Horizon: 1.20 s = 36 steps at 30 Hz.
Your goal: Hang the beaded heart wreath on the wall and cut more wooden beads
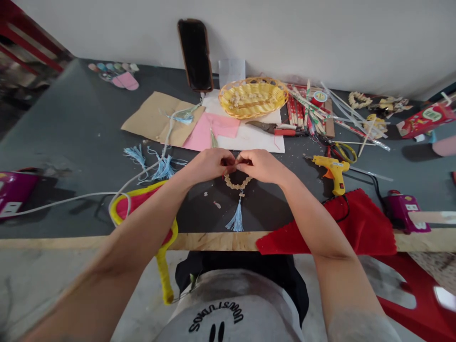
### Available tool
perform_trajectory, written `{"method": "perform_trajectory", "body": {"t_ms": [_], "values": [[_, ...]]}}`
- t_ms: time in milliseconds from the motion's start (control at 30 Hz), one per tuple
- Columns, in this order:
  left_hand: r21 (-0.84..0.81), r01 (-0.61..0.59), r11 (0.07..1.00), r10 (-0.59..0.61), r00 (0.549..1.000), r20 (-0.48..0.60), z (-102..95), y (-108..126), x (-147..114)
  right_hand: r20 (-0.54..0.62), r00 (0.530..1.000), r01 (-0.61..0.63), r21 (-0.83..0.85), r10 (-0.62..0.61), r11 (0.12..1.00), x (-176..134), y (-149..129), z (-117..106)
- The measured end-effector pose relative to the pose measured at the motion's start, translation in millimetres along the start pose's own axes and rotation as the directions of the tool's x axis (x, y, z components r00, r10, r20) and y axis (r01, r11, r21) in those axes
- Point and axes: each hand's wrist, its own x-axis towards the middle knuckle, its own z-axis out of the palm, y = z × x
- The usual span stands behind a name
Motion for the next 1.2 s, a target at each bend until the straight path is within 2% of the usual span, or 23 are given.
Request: {"method": "perform_trajectory", "body": {"t_ms": [233,433,533,667,867,967,1033,1200], "values": [[-0.034,-0.067,0.997,0.068,0.998,0.006,-2.4,3,1,0.039,0.998,-0.045,0.063,0.043,0.997,4,18,-6],[-0.097,0.033,0.995,-0.041,0.996,-0.085,-1.7,3,2,0.023,0.997,-0.075,0.021,0.075,0.997,3,20,-10],[-0.126,0.036,0.991,-0.048,0.995,-0.093,-2.9,3,2,0.091,0.991,-0.091,-0.035,0.093,0.995,1,15,-9],[-0.22,0.041,0.975,-0.063,0.994,-0.094,-3.7,3,1,0.191,0.976,-0.107,0.004,0.104,0.994,-1,7,-5],[-0.333,0.077,0.94,-0.11,0.991,-0.081,-1.3,2,1,0.161,0.985,-0.05,-0.084,0.063,0.995,0,1,-1],[-0.359,0.08,0.93,-0.116,0.99,-0.082,-0.2,1,2,0.18,0.983,-0.035,-0.068,0.047,0.997,0,3,-1],[-0.351,0.067,0.934,-0.107,0.99,-0.094,0.1,0,2,0.141,0.989,-0.037,-0.048,0.043,0.998,0,6,-2],[-0.349,0.04,0.936,-0.096,0.985,-0.145,1.9,-4,5,-0.096,0.995,-0.026,0.049,0.03,0.998,4,14,-2]]}}
